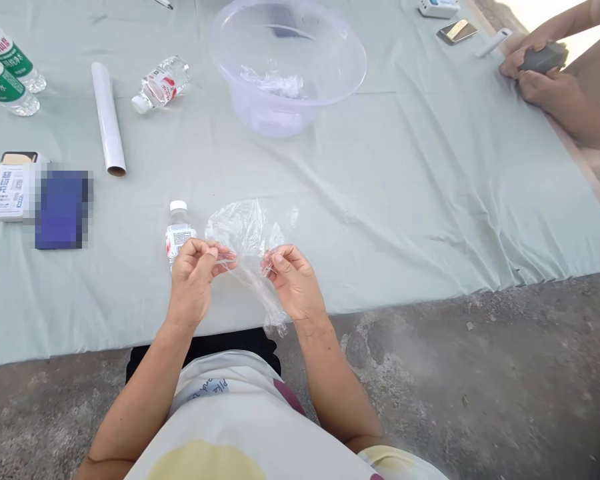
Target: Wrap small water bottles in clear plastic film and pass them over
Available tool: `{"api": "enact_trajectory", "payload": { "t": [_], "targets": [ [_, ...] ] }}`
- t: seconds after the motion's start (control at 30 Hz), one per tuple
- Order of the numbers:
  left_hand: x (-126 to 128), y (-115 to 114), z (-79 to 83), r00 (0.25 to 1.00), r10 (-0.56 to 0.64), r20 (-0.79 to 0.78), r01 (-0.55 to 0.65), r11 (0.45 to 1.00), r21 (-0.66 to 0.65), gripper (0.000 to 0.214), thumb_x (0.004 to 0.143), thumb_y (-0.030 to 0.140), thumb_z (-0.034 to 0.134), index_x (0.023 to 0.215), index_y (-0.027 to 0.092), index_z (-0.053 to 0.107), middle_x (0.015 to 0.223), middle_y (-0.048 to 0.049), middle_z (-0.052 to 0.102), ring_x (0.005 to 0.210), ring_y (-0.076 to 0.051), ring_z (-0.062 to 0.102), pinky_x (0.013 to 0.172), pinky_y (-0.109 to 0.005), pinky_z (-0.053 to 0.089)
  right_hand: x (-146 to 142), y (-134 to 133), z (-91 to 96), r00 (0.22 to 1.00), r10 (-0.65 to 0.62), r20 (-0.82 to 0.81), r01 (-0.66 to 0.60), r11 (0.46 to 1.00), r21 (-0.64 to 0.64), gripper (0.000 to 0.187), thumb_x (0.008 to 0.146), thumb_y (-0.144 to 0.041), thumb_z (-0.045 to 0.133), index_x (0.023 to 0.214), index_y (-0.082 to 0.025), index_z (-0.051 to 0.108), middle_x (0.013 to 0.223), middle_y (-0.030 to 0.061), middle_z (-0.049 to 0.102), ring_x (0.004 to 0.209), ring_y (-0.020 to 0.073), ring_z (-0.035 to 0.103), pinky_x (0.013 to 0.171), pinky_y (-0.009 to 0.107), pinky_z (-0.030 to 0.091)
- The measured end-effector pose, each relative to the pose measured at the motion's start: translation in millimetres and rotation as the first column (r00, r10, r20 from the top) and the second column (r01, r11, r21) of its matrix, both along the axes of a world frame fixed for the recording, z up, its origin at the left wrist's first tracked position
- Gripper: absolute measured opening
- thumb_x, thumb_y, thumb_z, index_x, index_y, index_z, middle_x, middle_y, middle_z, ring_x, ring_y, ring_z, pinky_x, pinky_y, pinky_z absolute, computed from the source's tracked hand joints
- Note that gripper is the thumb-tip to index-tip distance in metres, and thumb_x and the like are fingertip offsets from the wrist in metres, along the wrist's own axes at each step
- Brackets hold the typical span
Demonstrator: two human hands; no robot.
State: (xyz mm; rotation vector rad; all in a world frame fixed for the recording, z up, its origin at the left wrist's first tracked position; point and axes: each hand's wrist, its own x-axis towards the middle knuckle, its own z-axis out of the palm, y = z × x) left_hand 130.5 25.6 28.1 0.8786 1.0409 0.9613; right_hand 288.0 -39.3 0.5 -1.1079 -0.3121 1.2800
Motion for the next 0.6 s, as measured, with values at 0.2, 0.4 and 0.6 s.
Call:
{"api": "enact_trajectory", "payload": {
  "t": [0.2,0.4,0.6],
  "targets": [
    [-25.8,10.3,7.5,0.972,0.205,-0.113,-0.204,0.979,0.018,0.028,0.083,0.037,0.068,0.084,0.023,0.044,0.082,0.0024,0.066,0.064,-0.017,0.071,0.051,-0.026,0.056,20.6,2.7,-3.4,0.977,-0.195,-0.087,0.189,0.979,-0.073,0.049,0.057,-0.044,0.091,0.078,-0.024,0.051,0.084,-0.002,0.072,0.08,0.0178,0.071,0.07,0.033,0.06],
    [-42.6,19.1,0.9,0.878,0.367,-0.307,-0.264,0.906,0.331,0.019,0.094,0.034,0.054,0.088,0.024,0.038,0.077,0.0044,0.062,0.048,-0.012,0.066,0.035,-0.02,0.042,29.2,8.7,-15.4,0.946,-0.252,0.203,0.283,0.949,-0.139,0.054,0.062,-0.054,0.082,0.084,-0.025,0.042,0.072,-0.006,0.067,0.045,0.0077,0.055,0.039,0.02,0.041],
    [-51.3,28.0,-5.2,0.839,0.344,-0.421,-0.237,0.928,0.287,0.018,0.091,0.033,0.057,0.086,0.023,0.042,0.073,0.0045,0.062,0.049,-0.012,0.065,0.039,-0.019,0.044,35.4,21.3,-18.0,0.854,-0.186,0.485,0.296,0.942,-0.16,0.041,0.078,-0.052,0.067,0.089,-0.026,0.038,0.069,-0.0078,0.066,0.038,0.0061,0.05,0.037,0.018,0.035]
  ]
}}
